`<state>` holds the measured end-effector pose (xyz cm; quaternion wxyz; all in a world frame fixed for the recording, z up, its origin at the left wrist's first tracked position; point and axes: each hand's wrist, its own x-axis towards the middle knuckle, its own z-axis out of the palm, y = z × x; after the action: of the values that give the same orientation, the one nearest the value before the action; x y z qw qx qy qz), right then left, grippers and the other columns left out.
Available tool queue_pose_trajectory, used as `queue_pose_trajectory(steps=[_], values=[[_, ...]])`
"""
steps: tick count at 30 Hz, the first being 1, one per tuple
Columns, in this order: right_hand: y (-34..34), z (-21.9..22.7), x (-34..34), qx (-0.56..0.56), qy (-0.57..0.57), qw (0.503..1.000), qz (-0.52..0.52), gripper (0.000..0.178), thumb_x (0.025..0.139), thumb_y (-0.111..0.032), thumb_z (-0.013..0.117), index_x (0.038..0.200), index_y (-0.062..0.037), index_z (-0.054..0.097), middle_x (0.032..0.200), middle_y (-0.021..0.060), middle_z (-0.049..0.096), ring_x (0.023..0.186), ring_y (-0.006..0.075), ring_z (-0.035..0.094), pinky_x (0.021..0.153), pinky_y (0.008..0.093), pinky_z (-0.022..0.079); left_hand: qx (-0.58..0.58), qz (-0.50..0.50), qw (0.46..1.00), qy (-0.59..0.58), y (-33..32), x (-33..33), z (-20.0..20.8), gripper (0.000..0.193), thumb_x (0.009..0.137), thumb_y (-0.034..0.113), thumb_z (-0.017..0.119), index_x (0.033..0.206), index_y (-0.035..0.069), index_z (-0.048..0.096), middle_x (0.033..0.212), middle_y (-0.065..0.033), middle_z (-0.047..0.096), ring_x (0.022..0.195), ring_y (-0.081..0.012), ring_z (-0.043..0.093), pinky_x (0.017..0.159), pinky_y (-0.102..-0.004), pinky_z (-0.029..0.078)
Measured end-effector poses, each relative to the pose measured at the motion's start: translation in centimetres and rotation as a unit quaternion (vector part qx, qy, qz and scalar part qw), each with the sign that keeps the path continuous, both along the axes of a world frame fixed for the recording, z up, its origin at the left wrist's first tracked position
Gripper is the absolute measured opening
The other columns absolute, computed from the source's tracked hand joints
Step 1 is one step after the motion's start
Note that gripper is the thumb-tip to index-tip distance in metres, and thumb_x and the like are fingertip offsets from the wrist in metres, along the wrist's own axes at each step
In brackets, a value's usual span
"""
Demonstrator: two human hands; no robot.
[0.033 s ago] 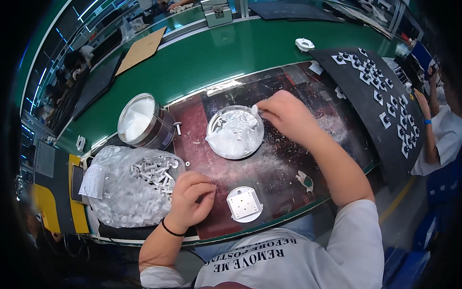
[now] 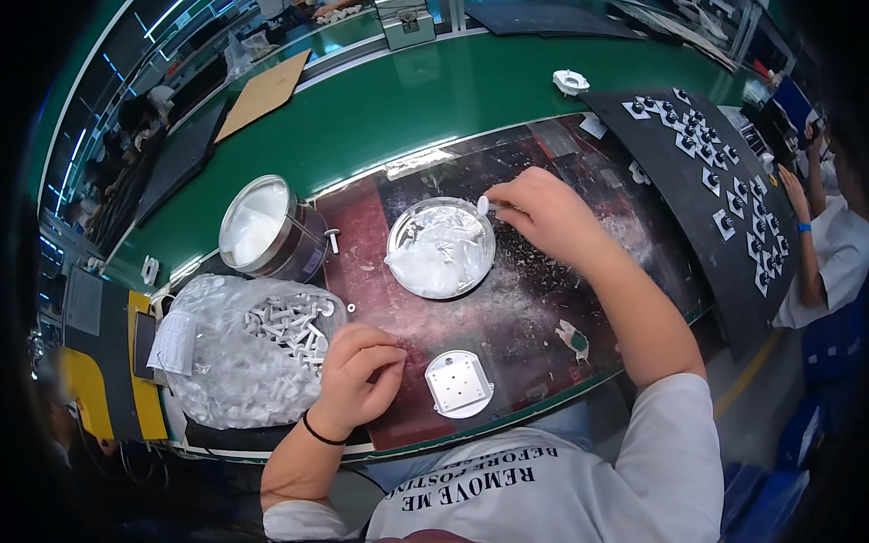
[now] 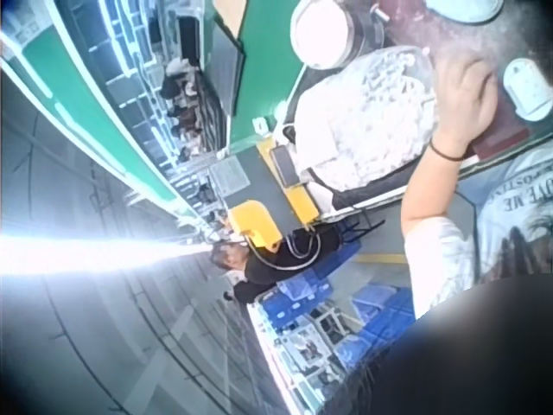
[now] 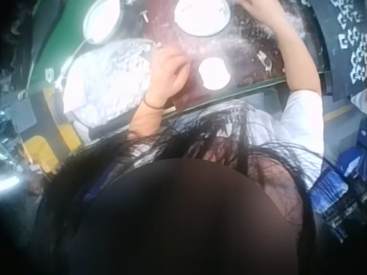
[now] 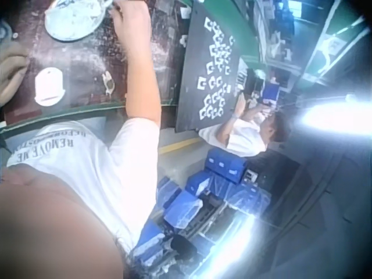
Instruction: The person assembles small white plastic components on a green workbench. They pick up a base unit, apply a white substance from a container to a small circular piece, and attach it to the base. The person repeats this process for multiple units, placing the finished assemblies on a black tray.
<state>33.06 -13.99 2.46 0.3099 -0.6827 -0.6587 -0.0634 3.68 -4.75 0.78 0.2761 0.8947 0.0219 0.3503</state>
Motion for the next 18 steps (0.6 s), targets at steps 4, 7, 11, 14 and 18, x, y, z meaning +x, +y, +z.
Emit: queue_pose_trajectory(steps=[4, 7, 11, 14, 18], values=[[0.0, -1.0, 1.3, -0.059, 0.006, 0.998, 0.014, 0.014, 0.073, -0.008, 0.069, 0.086, -0.0057, 0.064, 0.083, 0.0078, 0.061, 0.085, 0.027, 0.057, 0.076, 0.0374, 0.046, -0.004, -0.003, 1.0, 0.015, 0.2, -0.1, -0.1, 0.022, 0.064, -0.002, 0.068, 0.084, 0.006, 0.063, 0.092, -0.0092, 0.059, 0.082, -0.0279, 0.057, 0.072, -0.0372, 0.046], [0.5, -1.7, 1.3, -0.044, -0.02, 0.997, 0.052, 0.014, 0.073, -0.007, 0.07, 0.085, -0.0059, 0.064, 0.083, 0.0078, 0.061, 0.085, 0.0268, 0.057, 0.076, 0.0373, 0.047, -0.011, -0.006, 1.0, 0.023, 0.3, 0.0, -0.2, 0.023, 0.064, -0.002, 0.068, 0.085, 0.006, 0.063, 0.092, -0.0092, 0.059, 0.082, -0.0278, 0.057, 0.072, -0.0369, 0.046], [0.6, -1.8, 1.1, -0.049, -0.037, 0.996, 0.065, 0.014, 0.072, -0.007, 0.069, 0.085, -0.0063, 0.064, 0.082, 0.0074, 0.061, 0.084, 0.0267, 0.057, 0.076, 0.0371, 0.047, -0.015, -0.008, 0.999, 0.029, 0.4, -0.1, -0.3, 0.023, 0.064, -0.002, 0.068, 0.085, 0.006, 0.063, 0.092, -0.0091, 0.059, 0.082, -0.0277, 0.057, 0.072, -0.0367, 0.046], [0.6, -1.7, 0.8, -0.042, -0.046, 0.996, 0.064, 0.014, 0.072, -0.007, 0.069, 0.084, -0.0062, 0.064, 0.082, 0.0071, 0.061, 0.084, 0.0262, 0.057, 0.076, 0.037, 0.047, -0.016, -0.01, 0.999, 0.032, 0.4, -0.1, -0.3, 0.023, 0.064, -0.002, 0.068, 0.086, 0.006, 0.063, 0.092, -0.009, 0.059, 0.082, -0.0276, 0.057, 0.072, -0.0366, 0.046], [0.6, -1.6, 0.5, -0.041, -0.056, 0.995, 0.07, 0.012, 0.072, -0.008, 0.069, 0.084, -0.0063, 0.064, 0.082, 0.0065, 0.061, 0.084, 0.0256, 0.057, 0.077, 0.0367, 0.046, -0.014, -0.01, 0.999, 0.04, 0.4, -0.1, -0.1, 0.023, 0.065, -0.002, 0.067, 0.086, 0.006, 0.064, 0.092, -0.009, 0.059, 0.082, -0.0274, 0.057, 0.072, -0.0364, 0.046]])
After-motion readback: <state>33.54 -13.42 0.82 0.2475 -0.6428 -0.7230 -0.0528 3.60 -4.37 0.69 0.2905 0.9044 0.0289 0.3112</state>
